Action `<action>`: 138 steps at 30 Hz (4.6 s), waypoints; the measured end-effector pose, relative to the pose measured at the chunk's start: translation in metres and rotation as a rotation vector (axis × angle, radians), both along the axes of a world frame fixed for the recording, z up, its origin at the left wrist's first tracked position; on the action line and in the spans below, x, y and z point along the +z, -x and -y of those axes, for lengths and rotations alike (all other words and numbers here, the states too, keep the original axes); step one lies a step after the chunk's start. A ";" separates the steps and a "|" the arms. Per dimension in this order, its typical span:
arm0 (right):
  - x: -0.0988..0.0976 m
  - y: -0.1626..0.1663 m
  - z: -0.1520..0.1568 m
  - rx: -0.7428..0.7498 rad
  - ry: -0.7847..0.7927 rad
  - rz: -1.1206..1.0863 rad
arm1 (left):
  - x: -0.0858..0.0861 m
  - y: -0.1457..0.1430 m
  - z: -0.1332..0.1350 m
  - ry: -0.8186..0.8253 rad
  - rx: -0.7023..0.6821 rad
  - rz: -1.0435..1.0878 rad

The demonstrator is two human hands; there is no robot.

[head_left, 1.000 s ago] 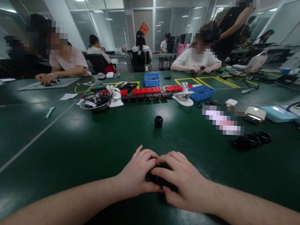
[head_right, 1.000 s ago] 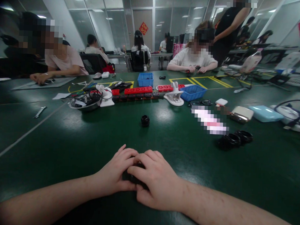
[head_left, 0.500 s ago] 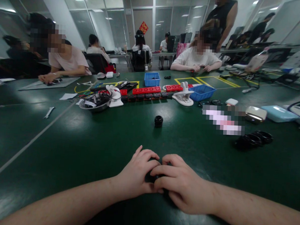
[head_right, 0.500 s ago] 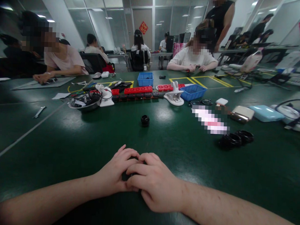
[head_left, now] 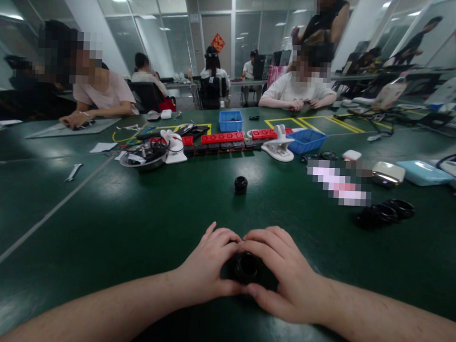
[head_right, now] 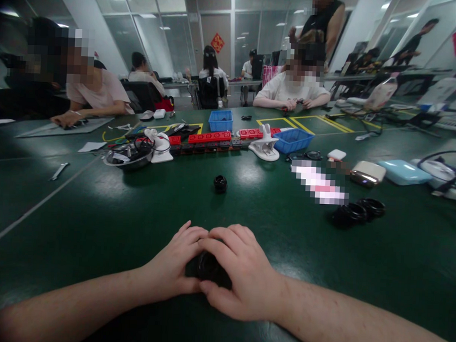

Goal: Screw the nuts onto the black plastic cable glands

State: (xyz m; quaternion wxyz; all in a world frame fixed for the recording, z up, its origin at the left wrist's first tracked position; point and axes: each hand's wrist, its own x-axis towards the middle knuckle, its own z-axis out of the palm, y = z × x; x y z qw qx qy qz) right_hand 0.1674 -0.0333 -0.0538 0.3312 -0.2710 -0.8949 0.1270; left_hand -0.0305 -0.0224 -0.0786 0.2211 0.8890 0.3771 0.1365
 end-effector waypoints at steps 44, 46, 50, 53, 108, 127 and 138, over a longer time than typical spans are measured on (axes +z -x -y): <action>0.002 0.003 0.002 0.164 -0.165 0.028 | -0.001 -0.001 0.000 -0.023 0.001 -0.008; 0.004 0.003 0.003 0.120 -0.157 0.012 | 0.000 -0.002 0.000 -0.023 0.003 -0.005; 0.005 0.002 0.003 -0.007 -0.105 0.019 | 0.002 -0.002 0.000 -0.021 -0.006 -0.006; 0.003 0.001 0.002 -0.096 -0.065 0.052 | 0.002 -0.002 0.000 -0.007 -0.013 -0.011; 0.004 0.001 -0.001 -0.064 0.031 0.020 | 0.000 -0.001 -0.001 0.004 -0.001 0.001; 0.005 0.004 -0.002 0.072 0.176 0.193 | 0.006 -0.004 0.001 0.021 0.018 0.009; 0.003 0.006 -0.001 0.175 0.150 0.139 | 0.004 -0.002 0.000 0.019 0.003 0.005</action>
